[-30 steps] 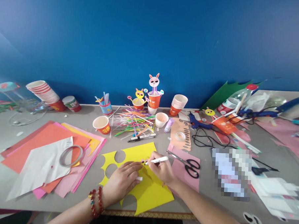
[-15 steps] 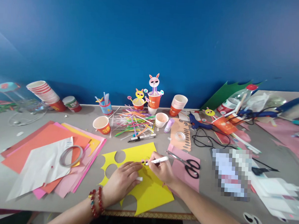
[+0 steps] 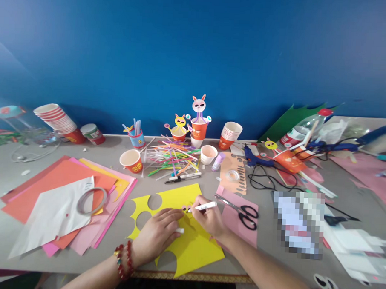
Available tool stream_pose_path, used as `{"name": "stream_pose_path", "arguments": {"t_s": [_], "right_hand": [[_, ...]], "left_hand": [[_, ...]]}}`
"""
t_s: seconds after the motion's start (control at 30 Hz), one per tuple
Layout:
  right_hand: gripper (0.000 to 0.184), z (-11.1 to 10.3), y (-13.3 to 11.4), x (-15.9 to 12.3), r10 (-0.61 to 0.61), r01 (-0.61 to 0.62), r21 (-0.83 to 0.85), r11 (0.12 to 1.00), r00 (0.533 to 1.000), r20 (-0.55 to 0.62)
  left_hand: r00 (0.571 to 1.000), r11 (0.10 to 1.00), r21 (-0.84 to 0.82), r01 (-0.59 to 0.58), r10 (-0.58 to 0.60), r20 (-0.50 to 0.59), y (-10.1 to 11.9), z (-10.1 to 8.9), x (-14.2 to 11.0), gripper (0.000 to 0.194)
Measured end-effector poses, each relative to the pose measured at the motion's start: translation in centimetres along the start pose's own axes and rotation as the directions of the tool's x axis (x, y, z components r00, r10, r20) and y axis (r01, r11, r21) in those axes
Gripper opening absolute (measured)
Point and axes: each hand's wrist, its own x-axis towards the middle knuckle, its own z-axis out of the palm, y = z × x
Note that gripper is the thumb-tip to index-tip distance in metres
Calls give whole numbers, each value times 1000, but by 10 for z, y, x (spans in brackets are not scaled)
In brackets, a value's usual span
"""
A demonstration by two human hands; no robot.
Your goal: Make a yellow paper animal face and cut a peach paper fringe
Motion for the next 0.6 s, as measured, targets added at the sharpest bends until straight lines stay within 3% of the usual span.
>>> {"name": "stream_pose_path", "arguments": {"t_s": [0.6], "right_hand": [[19,0,1,-1,10,-9,-18,1000,1000,8]], "left_hand": [[1000,1000,12,1,-1,10,-1,1,0,16]]}}
